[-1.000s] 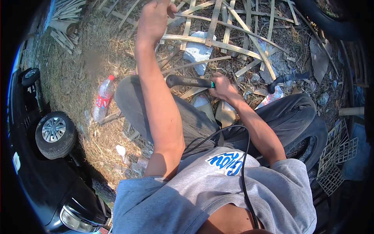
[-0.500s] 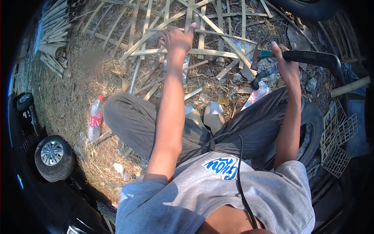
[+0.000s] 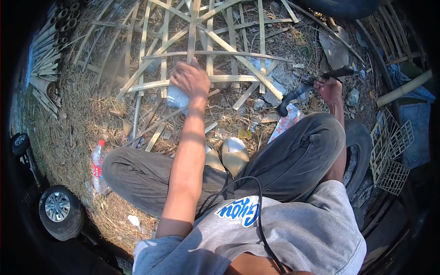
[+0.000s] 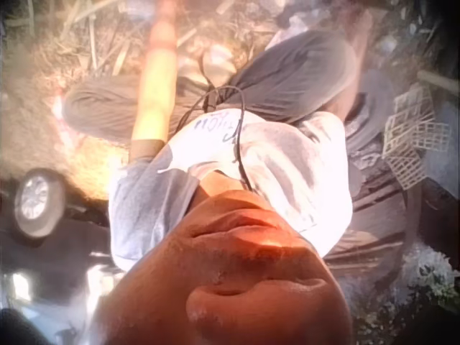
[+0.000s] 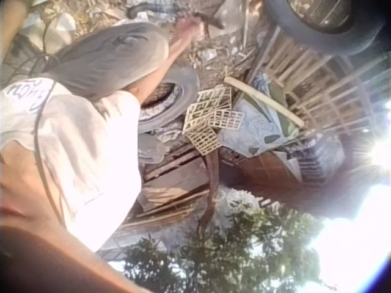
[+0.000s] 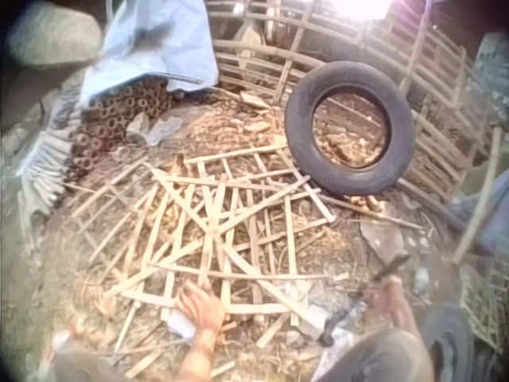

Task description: The person assembles a lattice structure from bamboo strips, using a hammer and nails to join the overlapping pieces and kemudian shifting the frame to work on a new section.

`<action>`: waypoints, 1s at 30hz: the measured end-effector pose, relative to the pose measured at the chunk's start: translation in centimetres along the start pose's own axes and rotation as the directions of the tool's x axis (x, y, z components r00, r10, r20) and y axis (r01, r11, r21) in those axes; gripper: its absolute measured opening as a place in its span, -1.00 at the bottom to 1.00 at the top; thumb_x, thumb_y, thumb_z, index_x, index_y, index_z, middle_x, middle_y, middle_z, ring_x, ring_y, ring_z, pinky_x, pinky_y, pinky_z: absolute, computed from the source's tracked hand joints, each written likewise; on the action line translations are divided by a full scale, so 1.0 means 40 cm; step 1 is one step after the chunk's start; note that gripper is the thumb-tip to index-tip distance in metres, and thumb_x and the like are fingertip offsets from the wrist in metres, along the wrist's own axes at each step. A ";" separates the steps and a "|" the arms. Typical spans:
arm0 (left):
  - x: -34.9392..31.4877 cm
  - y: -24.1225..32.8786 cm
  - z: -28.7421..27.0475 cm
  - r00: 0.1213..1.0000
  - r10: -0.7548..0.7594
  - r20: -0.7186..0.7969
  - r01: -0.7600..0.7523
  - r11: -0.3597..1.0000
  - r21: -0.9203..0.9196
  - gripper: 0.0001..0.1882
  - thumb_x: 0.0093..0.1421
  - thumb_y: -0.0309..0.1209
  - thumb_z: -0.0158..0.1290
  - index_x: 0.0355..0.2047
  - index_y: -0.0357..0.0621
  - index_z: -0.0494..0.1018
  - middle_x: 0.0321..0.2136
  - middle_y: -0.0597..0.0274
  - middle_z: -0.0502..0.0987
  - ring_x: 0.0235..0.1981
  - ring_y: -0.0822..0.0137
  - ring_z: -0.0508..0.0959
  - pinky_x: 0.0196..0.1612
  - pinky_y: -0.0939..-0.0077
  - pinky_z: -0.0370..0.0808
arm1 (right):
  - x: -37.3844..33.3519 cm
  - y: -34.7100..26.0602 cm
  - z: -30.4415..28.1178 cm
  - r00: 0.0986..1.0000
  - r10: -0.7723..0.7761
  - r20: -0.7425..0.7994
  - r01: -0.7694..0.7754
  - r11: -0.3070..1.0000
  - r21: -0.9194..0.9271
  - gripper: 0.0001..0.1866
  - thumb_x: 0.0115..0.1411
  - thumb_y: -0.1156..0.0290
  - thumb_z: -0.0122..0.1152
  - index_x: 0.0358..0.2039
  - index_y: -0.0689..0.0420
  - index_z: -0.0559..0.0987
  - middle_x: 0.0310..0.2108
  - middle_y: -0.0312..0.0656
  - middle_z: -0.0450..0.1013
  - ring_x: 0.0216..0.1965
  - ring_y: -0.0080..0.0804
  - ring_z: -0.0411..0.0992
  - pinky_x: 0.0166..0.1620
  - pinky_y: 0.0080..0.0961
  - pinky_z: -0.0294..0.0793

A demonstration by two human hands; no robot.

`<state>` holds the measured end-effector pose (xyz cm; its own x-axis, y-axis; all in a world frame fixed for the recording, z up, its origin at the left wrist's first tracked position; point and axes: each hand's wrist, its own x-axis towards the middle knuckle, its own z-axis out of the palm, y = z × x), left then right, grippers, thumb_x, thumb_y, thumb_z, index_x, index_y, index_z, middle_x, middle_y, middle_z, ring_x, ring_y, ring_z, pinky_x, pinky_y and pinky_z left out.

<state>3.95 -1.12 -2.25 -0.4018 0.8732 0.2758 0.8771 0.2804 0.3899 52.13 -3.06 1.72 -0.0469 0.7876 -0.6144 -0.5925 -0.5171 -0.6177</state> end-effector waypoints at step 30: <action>-0.095 0.421 0.118 0.865 0.491 0.103 -0.449 0.849 -0.279 -0.52 0.34 -0.10 0.02 -0.14 -0.38 0.30 0.01 -0.20 0.35 0.11 -0.06 0.32 0.23 -0.03 0.13 | -0.235 0.239 0.261 0.948 0.111 -0.298 -0.049 0.977 0.210 -0.41 0.46 -0.14 -0.20 -0.50 0.12 0.34 -0.59 -0.28 0.20 -0.66 -0.49 0.21 -0.74 -0.64 0.11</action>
<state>21.49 2.14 -0.87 0.1103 0.9341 0.3396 0.8513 -0.2651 0.4528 38.51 -11.91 6.72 0.1295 0.5891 -0.7976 -0.7450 -0.4730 -0.4703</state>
